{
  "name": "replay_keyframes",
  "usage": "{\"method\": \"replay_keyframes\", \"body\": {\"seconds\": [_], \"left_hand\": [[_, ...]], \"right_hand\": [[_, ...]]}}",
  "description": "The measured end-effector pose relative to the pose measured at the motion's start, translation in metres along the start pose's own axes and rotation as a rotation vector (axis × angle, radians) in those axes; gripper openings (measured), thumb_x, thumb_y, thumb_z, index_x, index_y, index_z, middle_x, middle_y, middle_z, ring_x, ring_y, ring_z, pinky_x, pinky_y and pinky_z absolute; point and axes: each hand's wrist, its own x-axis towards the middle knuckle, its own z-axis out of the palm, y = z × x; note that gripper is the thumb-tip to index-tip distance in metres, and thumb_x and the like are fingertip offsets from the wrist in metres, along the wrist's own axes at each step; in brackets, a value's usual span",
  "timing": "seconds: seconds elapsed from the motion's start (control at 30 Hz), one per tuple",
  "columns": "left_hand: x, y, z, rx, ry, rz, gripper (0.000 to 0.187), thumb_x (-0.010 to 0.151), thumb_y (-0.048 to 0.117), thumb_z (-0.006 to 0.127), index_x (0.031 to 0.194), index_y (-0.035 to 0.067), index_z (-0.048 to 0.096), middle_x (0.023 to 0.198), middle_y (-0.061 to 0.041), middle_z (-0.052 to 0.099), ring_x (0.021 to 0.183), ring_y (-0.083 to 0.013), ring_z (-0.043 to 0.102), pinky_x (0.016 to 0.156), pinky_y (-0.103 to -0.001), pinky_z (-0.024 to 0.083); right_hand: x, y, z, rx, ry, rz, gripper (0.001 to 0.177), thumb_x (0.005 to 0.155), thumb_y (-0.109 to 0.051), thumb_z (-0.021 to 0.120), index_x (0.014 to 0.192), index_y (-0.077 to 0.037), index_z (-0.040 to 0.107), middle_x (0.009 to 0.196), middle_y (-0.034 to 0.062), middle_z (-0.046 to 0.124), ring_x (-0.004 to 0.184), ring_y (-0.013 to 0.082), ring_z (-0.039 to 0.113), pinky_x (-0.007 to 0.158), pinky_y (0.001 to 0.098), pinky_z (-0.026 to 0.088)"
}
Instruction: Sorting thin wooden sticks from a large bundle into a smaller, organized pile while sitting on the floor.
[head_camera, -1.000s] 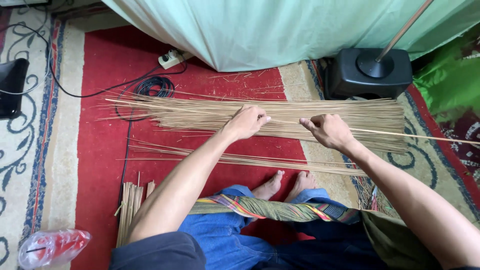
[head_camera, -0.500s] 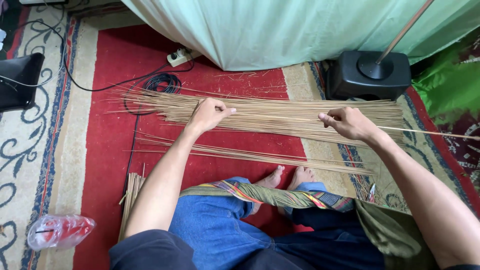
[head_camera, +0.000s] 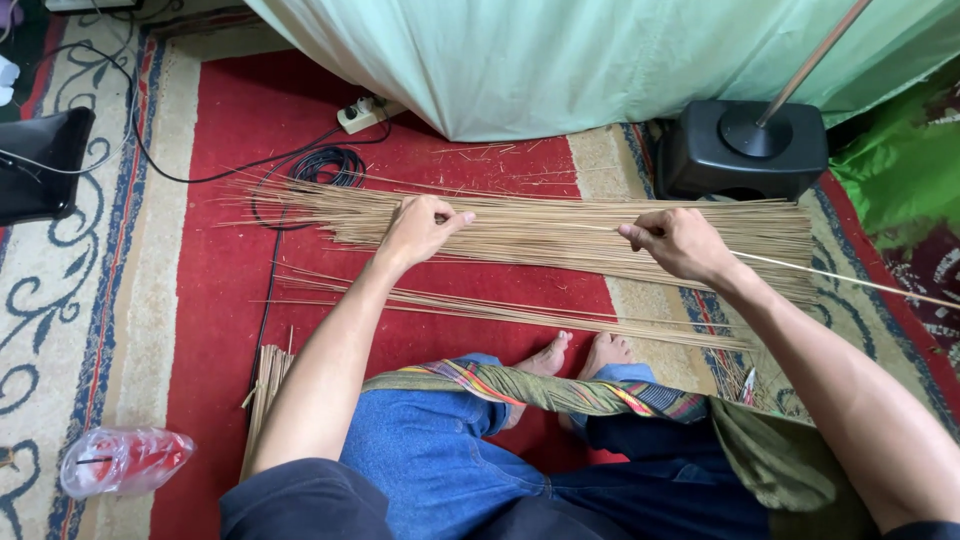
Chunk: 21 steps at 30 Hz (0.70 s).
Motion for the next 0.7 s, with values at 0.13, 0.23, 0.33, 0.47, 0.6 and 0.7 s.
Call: {"method": "replay_keyframes", "body": {"seconds": [0.13,0.23,0.33,0.47,0.6,0.7], "left_hand": [[-0.007,-0.032,-0.011,0.03,0.001,-0.101,0.045,0.087,0.059,0.071,0.087,0.015,0.081,0.088,-0.012,0.072,0.097,-0.032,0.071,0.087,-0.043,0.053],[-0.004,-0.035,-0.009,0.02,0.0,-0.102,0.043,0.088,0.054,0.072,0.088,0.012,0.08,0.089,-0.017,0.072,0.098,-0.038,0.07,0.087,-0.046,0.053],[0.0,-0.031,0.0,-0.008,-0.033,-0.118,0.044,0.085,0.055,0.073,0.088,0.012,0.081,0.09,-0.015,0.075,0.099,-0.0343,0.072,0.087,-0.044,0.054],[0.003,-0.023,0.004,-0.094,0.029,-0.043,0.037,0.086,0.046,0.078,0.085,0.009,0.08,0.083,-0.013,0.067,0.086,-0.0275,0.071,0.083,-0.033,0.058],[0.003,-0.018,-0.002,-0.12,0.014,-0.012,0.037,0.087,0.046,0.079,0.086,0.009,0.08,0.079,-0.009,0.062,0.082,-0.0199,0.069,0.08,-0.035,0.057],[0.005,-0.026,0.002,-0.14,0.004,-0.006,0.032,0.087,0.04,0.08,0.087,0.008,0.08,0.079,-0.01,0.063,0.081,-0.0205,0.069,0.079,-0.035,0.056]], "right_hand": [[0.01,0.021,-0.007,-0.042,-0.045,0.024,0.04,0.102,-0.048,0.058,0.088,-0.02,0.082,0.071,0.0132,0.071,0.087,0.0354,0.073,0.083,0.0477,0.055],[0.009,0.016,-0.011,-0.012,-0.124,0.046,0.036,0.101,-0.041,0.058,0.088,-0.019,0.084,0.07,0.0142,0.071,0.085,0.0335,0.073,0.084,0.0475,0.054],[0.008,0.007,-0.004,0.011,-0.221,0.025,0.039,0.102,-0.045,0.054,0.098,-0.02,0.084,0.075,0.0189,0.071,0.091,0.0374,0.072,0.088,0.0505,0.054],[0.006,0.006,0.004,0.015,-0.209,-0.013,0.036,0.102,-0.043,0.053,0.096,-0.023,0.083,0.068,0.0143,0.068,0.084,0.0336,0.073,0.085,0.0468,0.055],[0.0,-0.008,-0.003,0.06,-0.201,-0.041,0.033,0.102,-0.04,0.056,0.098,-0.021,0.083,0.066,0.012,0.065,0.08,0.028,0.071,0.082,0.0442,0.054],[0.001,-0.012,-0.004,0.063,-0.212,-0.084,0.033,0.102,-0.039,0.056,0.099,-0.018,0.081,0.067,0.0135,0.064,0.078,0.0287,0.07,0.081,0.0447,0.054]]}}
